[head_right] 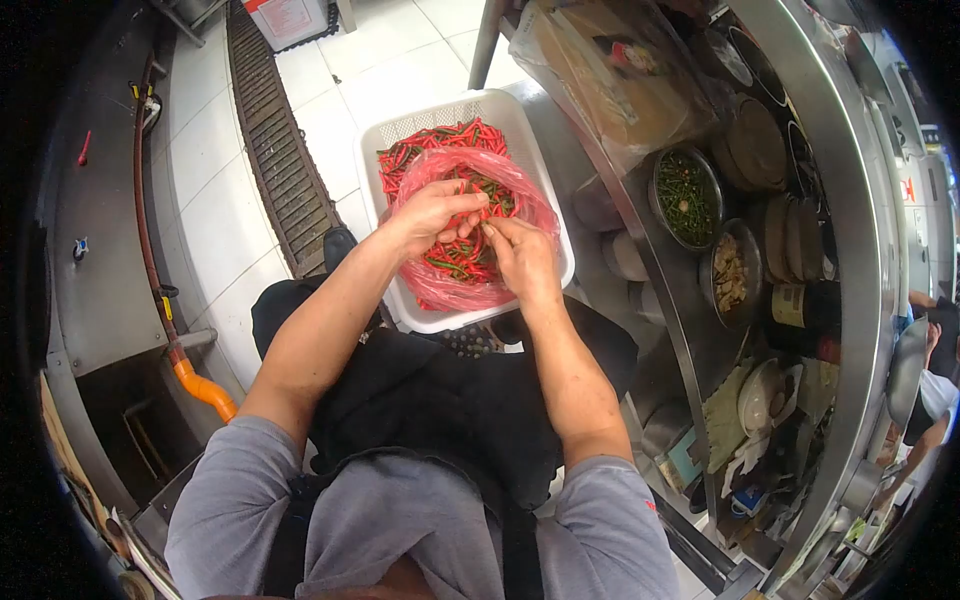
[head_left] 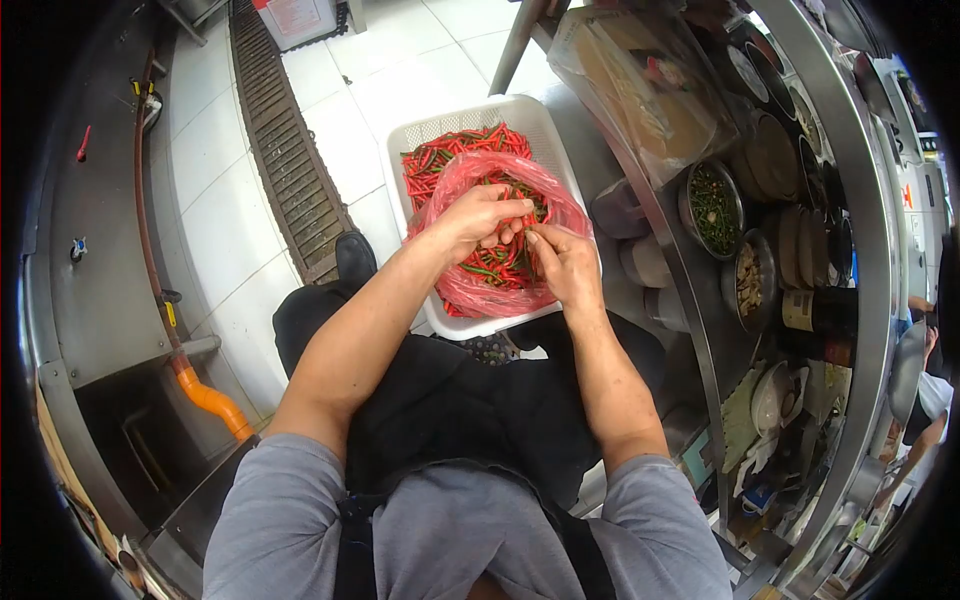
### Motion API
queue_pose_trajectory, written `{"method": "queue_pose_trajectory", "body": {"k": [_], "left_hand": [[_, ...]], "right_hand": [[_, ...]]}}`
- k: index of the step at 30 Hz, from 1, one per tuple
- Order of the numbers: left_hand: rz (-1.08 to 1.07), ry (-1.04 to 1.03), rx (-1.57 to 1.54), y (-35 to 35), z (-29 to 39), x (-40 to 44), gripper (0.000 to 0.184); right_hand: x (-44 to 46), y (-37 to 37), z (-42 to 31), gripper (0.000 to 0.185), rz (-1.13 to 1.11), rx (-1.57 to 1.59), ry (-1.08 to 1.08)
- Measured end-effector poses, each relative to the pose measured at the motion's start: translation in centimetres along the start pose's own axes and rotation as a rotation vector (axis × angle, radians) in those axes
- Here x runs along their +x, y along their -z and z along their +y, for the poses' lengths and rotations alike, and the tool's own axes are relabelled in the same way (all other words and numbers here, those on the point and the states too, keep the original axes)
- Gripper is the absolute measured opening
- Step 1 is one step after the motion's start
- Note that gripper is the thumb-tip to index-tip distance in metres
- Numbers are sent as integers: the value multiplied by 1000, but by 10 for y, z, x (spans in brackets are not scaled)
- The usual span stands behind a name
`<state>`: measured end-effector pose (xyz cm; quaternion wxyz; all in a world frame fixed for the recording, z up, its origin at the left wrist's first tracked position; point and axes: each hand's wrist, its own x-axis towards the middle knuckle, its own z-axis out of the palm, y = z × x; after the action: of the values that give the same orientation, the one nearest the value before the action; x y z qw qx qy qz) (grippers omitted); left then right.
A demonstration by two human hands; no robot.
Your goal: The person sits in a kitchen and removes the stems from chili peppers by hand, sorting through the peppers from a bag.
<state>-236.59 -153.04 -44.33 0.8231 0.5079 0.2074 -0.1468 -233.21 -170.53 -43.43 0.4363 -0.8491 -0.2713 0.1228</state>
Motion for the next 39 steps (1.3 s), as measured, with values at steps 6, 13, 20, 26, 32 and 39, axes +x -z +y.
{"method": "queue_pose_trajectory", "body": {"k": [6,13,20,26,32,39], "left_hand": [[-66,57,39,14,9,-1,18],[587,-475,578,81,45,21,16],[638,-235,1034,114,20,39,35],[612,-487,1021,95,36,21,36],[372,-680,896,51,23,3,25],[167,-613,1302,19,-15,-6,20]], "right_hand": [[-19,-7,-29,18,-56,-97,423],[-21,88,-27,18,479,18,151],[15,206,10,23,633,-1018,235],[-9,193,-25,23,755,-123,-9],[-28,89,-6,19,209,-292,135],[-13,22,16,24,-200,-572,27]]}}
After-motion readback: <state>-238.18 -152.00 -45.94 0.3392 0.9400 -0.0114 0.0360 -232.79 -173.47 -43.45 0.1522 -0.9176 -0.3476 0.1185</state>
